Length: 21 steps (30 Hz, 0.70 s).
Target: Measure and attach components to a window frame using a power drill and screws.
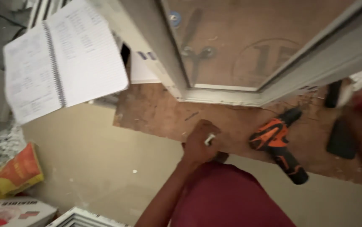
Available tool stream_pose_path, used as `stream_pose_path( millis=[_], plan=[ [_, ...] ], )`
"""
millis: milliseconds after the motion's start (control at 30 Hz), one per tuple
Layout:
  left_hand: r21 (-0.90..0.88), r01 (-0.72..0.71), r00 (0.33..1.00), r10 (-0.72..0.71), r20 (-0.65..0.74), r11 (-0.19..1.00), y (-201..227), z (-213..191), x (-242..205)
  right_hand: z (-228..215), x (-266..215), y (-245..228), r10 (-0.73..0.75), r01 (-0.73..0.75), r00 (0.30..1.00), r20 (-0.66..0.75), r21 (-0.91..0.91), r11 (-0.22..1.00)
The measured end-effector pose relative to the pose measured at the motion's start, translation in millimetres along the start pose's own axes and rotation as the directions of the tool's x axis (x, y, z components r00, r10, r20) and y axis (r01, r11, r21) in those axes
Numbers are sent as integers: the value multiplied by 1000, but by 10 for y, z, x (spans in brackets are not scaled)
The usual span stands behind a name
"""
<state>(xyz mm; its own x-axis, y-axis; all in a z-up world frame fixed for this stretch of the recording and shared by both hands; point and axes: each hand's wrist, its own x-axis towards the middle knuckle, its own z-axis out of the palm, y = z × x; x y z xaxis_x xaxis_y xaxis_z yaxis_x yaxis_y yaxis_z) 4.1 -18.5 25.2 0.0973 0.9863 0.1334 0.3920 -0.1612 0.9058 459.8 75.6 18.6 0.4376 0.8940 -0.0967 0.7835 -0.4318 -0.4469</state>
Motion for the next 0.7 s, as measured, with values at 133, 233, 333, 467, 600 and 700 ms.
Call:
stream_pose_path(
  millis=[133,233,333,467,600,700],
  plan=[
    [-32,53,995,-50,88,998,72,2,-69,453,-1436,-618,-237,236,934,267,36,971],
    [-164,399,907,-363,214,902,382,-61,-7,587,-1975,-1423,-168,43,839,518,245,969],
    [-426,656,753,-582,308,623,160,-4,-37,797,-2119,-1818,-263,107,801,538,303,947],
    [-183,372,927,-373,27,910,-347,-154,-35,1170,-2153,-1769,-529,280,764,368,549,787],
    [381,56,998,-58,-6,923,-213,-496,171,1133,-2184,-1806,-548,352,783,294,516,780],
    [606,-64,990,-24,136,793,-306,-581,311,1072,-2236,-1930,-415,258,832,368,405,877]
  ],
)
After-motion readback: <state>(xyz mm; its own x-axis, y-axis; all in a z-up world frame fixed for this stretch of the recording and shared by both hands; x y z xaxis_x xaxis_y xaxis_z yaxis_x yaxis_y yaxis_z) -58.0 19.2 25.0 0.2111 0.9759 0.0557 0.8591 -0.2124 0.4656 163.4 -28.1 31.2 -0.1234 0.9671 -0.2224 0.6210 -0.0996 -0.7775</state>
